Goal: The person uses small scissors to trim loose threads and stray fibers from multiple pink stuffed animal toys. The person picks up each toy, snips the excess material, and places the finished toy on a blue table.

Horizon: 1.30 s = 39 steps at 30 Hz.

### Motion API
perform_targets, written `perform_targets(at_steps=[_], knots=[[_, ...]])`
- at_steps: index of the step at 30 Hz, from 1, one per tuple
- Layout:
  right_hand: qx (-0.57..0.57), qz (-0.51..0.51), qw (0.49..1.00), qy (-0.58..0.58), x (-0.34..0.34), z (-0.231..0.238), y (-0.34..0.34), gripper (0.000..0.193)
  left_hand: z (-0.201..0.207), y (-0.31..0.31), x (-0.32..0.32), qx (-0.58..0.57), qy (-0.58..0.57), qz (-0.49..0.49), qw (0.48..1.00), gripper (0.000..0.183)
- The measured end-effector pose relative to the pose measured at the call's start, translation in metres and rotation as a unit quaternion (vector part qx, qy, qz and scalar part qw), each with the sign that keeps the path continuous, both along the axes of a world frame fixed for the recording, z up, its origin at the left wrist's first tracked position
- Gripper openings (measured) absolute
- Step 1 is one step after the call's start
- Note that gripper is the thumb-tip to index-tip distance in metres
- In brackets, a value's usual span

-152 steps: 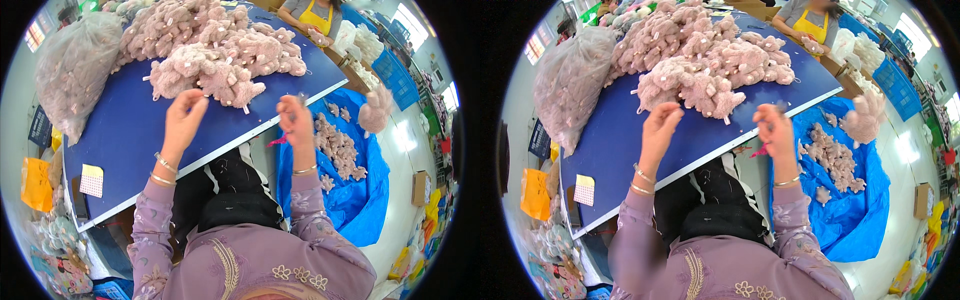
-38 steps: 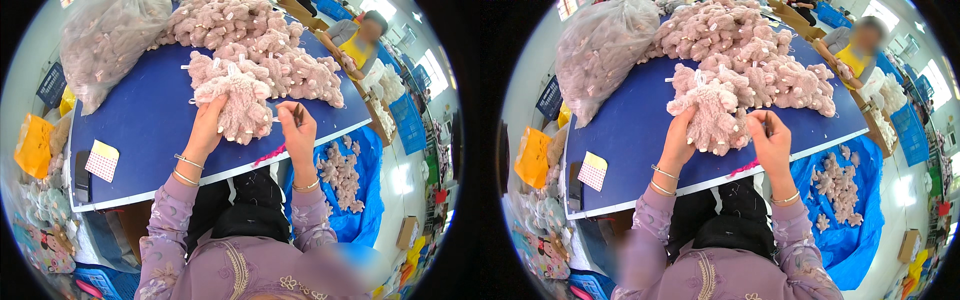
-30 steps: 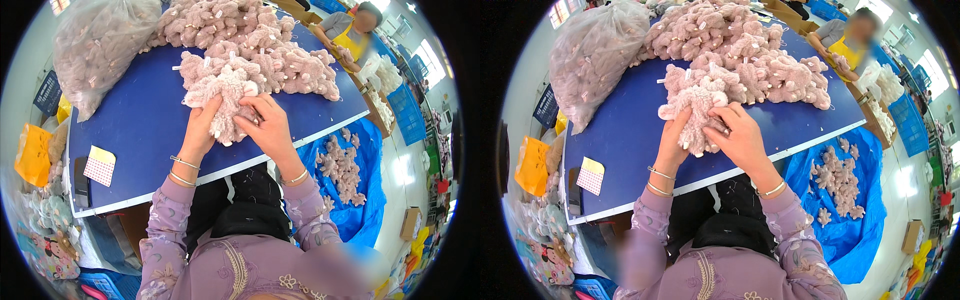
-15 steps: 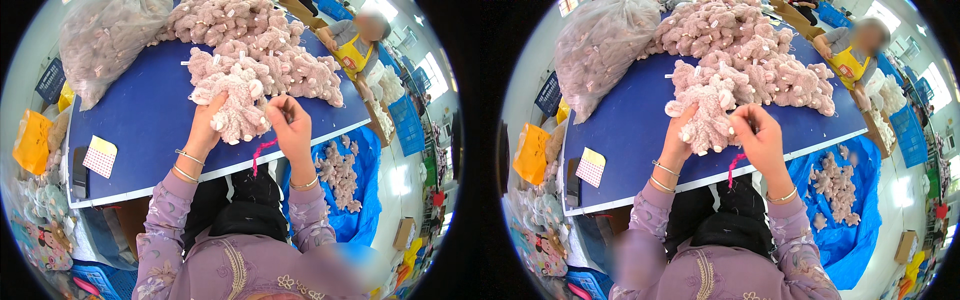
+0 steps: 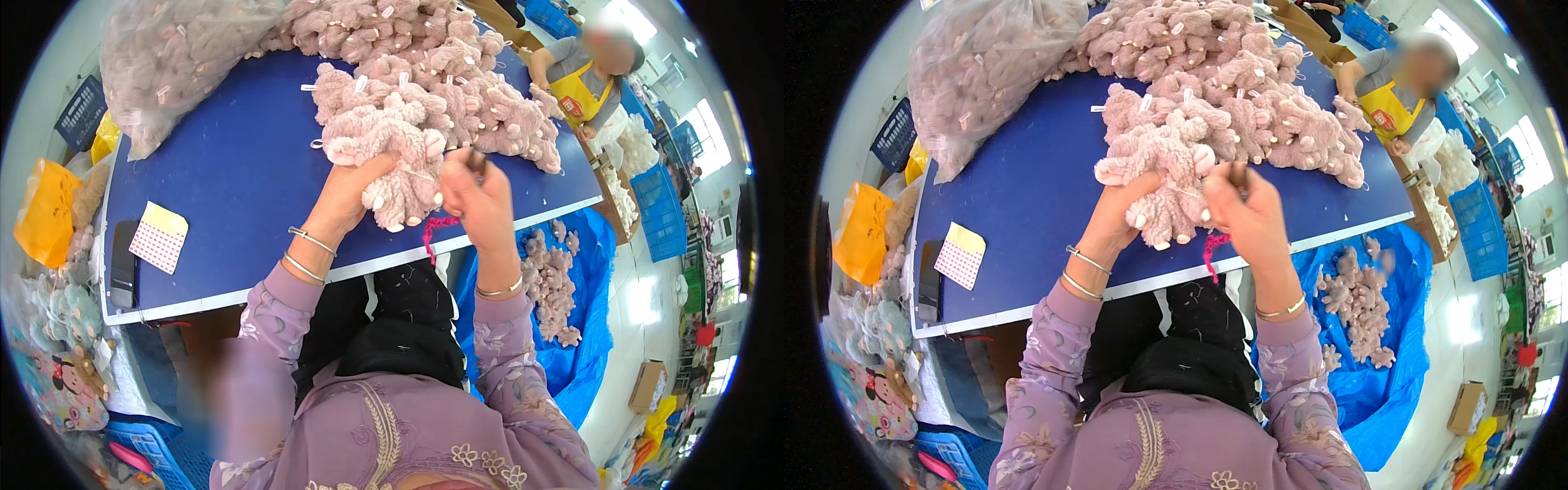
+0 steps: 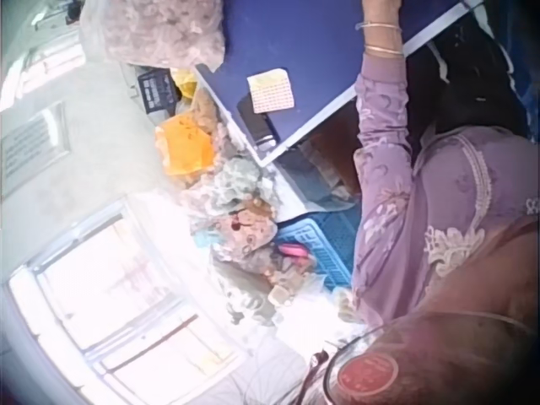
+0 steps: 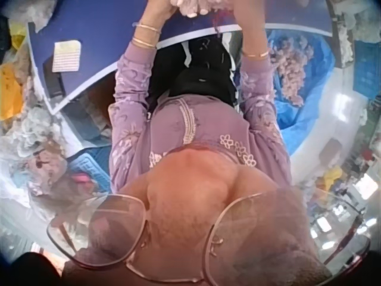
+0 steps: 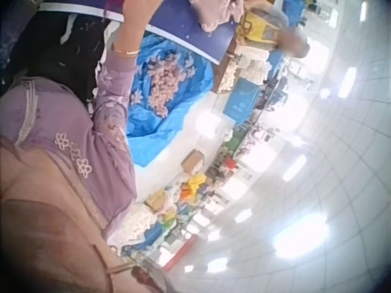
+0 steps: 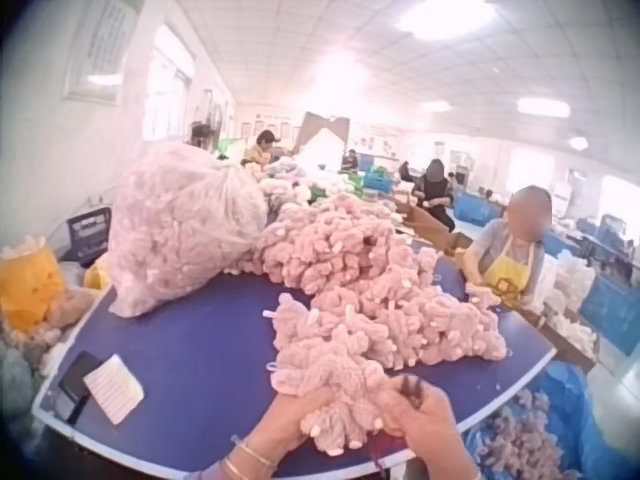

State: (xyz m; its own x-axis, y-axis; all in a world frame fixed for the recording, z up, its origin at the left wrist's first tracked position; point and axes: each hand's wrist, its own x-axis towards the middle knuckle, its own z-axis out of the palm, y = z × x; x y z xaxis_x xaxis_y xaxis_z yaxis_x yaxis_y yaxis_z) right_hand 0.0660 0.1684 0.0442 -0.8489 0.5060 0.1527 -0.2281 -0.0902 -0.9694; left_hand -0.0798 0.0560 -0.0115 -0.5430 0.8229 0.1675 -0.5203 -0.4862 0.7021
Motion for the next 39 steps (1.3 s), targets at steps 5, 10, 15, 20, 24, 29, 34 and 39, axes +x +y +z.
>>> perform_targets(at_steps=[5, 10, 15, 20, 24, 29, 34, 39], knots=[[0.31, 0.016, 0.95, -0.032, 0.017, 0.024, -0.016, 0.021, 0.003, 0.003, 0.001, 0.016, -0.01, 0.027, 0.999, 0.047], [0.499, -0.016, 0.85, -0.17, 0.009, 0.021, -0.022, 0.025, 0.006, -0.002, 0.002, 0.016, -0.03, 0.0, 0.999, 0.047], [0.512, -0.051, 0.838, -0.181, 0.007, 0.019, -0.018, 0.027, 0.005, 0.0, 0.001, 0.024, -0.04, -0.007, 0.999, 0.046], [0.523, -0.065, 0.835, -0.161, 0.001, 0.016, -0.014, 0.028, 0.007, -0.002, 0.002, 0.012, -0.036, -0.011, 0.999, 0.047], [0.513, -0.074, 0.843, -0.142, -0.002, 0.012, -0.014, 0.028, 0.007, -0.002, 0.003, 0.027, -0.035, -0.004, 0.999, 0.047], [0.514, -0.075, 0.841, -0.154, -0.005, 0.008, -0.013, 0.027, 0.006, -0.002, 0.002, 0.032, -0.03, -0.01, 0.999, 0.048], [0.516, -0.061, 0.844, -0.133, -0.003, 0.011, -0.016, 0.026, 0.008, -0.004, 0.001, 0.029, -0.031, -0.01, 0.999, 0.048], [0.539, -0.053, 0.831, -0.128, -0.002, 0.012, -0.015, 0.025, 0.008, -0.002, 0.003, 0.026, -0.02, -0.002, 0.999, 0.047]])
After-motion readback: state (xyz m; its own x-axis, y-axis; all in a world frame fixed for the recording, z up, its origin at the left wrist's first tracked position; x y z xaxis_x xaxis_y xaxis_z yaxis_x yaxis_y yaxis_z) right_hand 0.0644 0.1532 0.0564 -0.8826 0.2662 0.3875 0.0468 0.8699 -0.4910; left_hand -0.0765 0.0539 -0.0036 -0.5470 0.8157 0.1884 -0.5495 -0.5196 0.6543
